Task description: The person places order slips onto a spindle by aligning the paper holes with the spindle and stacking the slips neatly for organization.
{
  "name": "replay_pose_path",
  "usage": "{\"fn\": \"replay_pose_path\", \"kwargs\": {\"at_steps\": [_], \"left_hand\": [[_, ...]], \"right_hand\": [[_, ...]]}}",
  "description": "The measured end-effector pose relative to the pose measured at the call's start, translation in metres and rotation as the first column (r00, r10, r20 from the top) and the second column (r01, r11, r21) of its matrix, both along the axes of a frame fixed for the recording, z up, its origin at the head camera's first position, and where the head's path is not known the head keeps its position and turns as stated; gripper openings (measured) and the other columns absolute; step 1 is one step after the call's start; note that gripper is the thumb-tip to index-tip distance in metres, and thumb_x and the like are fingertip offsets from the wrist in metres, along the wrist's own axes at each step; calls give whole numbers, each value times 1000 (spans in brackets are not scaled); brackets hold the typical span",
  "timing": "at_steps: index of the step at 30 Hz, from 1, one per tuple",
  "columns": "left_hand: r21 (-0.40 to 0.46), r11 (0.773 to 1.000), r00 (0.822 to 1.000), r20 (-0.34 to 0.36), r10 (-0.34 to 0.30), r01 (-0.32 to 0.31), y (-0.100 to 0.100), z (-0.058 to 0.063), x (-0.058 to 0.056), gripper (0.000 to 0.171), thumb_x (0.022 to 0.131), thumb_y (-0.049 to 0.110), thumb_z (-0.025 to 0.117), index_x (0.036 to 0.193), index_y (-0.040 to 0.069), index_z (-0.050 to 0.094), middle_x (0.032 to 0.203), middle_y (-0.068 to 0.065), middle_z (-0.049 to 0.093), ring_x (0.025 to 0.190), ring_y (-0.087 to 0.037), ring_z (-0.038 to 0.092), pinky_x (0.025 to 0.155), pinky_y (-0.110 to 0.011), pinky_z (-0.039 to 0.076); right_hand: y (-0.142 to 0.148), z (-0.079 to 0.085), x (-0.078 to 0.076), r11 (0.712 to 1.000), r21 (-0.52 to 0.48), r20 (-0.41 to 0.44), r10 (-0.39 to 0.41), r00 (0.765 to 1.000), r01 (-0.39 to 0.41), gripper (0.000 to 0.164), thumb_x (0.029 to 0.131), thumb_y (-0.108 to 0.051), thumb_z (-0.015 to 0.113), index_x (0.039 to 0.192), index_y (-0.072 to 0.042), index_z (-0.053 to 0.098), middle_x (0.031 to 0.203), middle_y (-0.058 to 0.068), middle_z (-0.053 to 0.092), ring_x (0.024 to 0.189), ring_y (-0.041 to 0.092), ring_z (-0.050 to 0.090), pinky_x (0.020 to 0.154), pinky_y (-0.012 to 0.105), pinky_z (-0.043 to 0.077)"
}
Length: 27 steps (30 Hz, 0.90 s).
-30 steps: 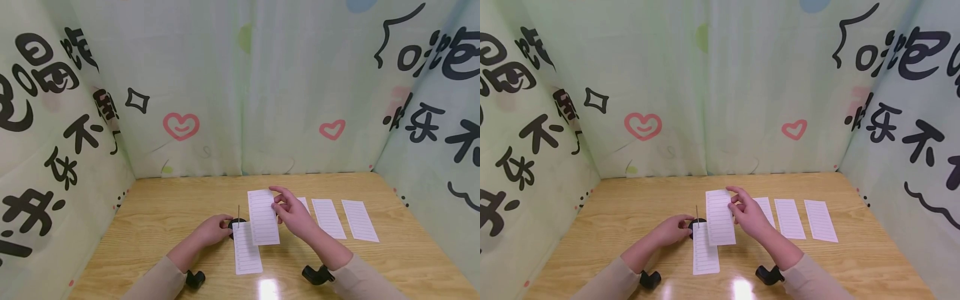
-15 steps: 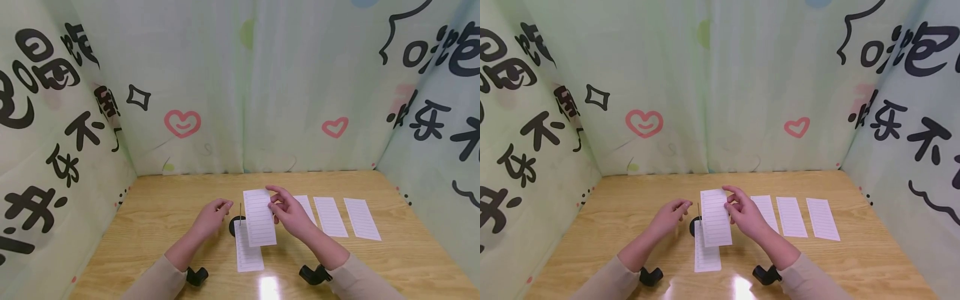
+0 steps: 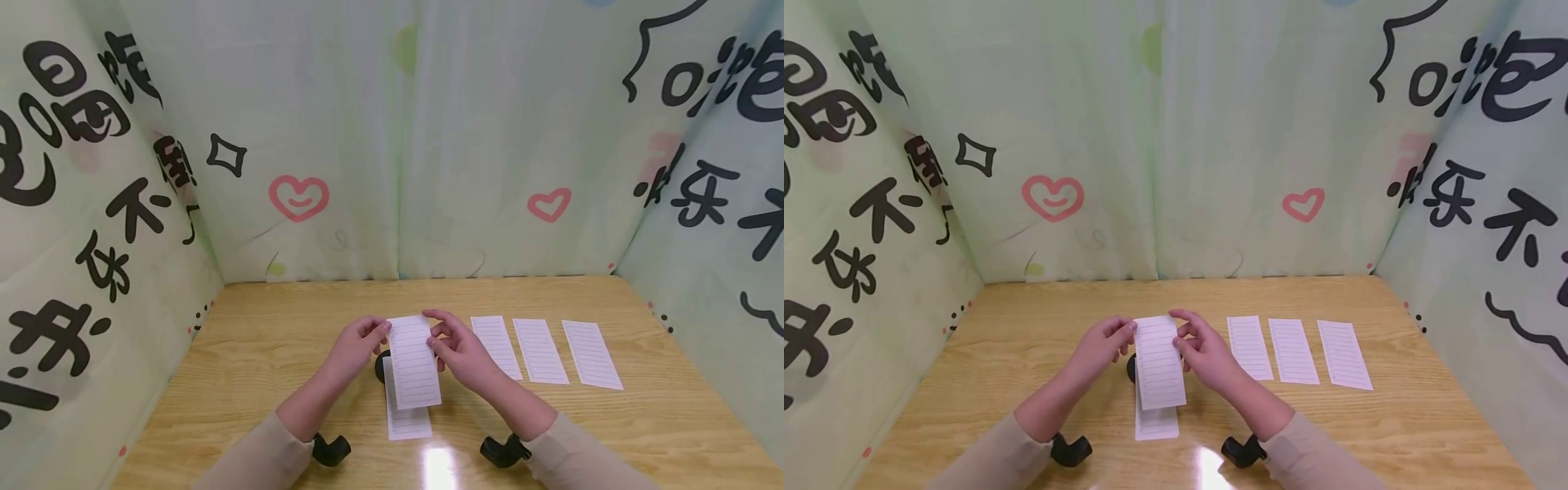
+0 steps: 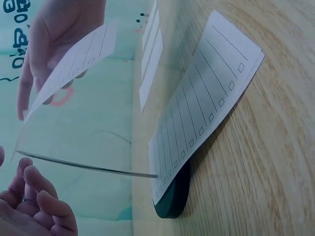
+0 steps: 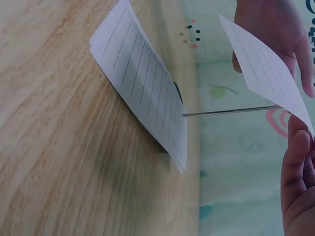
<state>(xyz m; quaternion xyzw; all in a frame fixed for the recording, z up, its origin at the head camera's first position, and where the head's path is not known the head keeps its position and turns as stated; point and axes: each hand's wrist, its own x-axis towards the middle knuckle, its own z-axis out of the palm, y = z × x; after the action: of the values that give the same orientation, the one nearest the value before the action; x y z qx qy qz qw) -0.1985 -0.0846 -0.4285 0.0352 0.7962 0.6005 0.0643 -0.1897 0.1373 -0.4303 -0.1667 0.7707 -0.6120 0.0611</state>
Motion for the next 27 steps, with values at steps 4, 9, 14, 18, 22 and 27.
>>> {"fn": "replay_pose_path", "kwargs": {"at_steps": [4, 9, 14, 18, 22, 27], "left_hand": [[0, 1000, 1000, 7, -4, 4, 2, -1, 0, 31, 98, 36, 62, 112, 7, 65, 95, -7, 62, 84, -28, 58, 75, -39, 48], [-11, 1000, 1000, 15, 8, -8, 3, -1, -2, 30, 98, 36, 62, 108, 8, 65, 93, -4, 62, 83, -25, 58, 69, -32, 45], [-15, 1000, 1000, 14, 10, -9, 4, 1, -3, 27, 99, 34, 61, 106, 9, 66, 93, -4, 62, 82, -23, 57, 69, -31, 45], [-25, 1000, 1000, 13, 13, -13, 6, 3, -1, 25, 99, 33, 61, 105, 10, 66, 92, -4, 62, 84, -25, 58, 70, -32, 45], [-17, 1000, 1000, 19, 14, -14, 7, 4, 0, 23, 99, 32, 61, 102, 10, 65, 90, -3, 62, 87, -30, 58, 69, -32, 45], [-7, 1000, 1000, 27, 9, -9, 8, 5, 0, 21, 100, 31, 60, 99, 10, 63, 85, -4, 61, 88, -36, 58, 65, -32, 42]], "right_hand": [[-3, -4, -1, 1000, -11, 4, 1, 1000, 0, 46, 99, 0, 56, 143, -10, 46, 102, 18, 56, 67, 26, 56, 58, 33, 51], [-6, -2, -1, 1000, -1, 7, -8, 1000, 8, 46, 100, -2, 56, 143, -12, 46, 103, 17, 56, 68, 33, 56, 58, 34, 52], [-6, -1, -2, 1000, 2, 14, -13, 1000, 13, 47, 99, -2, 56, 144, -13, 46, 104, 17, 56, 68, 30, 56, 58, 33, 52], [-5, -1, -2, 1000, 2, 18, -12, 1000, 12, 47, 99, -1, 56, 144, -12, 45, 103, 17, 56, 68, 30, 56, 58, 32, 52], [-4, -1, -2, 1000, -2, 16, -13, 1000, 13, 47, 99, 0, 55, 144, -11, 45, 103, 17, 57, 68, 24, 57, 58, 32, 51], [-4, -1, -1, 1000, 0, 24, -19, 1000, 19, 47, 99, 1, 55, 143, -10, 45, 101, 16, 57, 67, 20, 56, 57, 30, 51]]}}
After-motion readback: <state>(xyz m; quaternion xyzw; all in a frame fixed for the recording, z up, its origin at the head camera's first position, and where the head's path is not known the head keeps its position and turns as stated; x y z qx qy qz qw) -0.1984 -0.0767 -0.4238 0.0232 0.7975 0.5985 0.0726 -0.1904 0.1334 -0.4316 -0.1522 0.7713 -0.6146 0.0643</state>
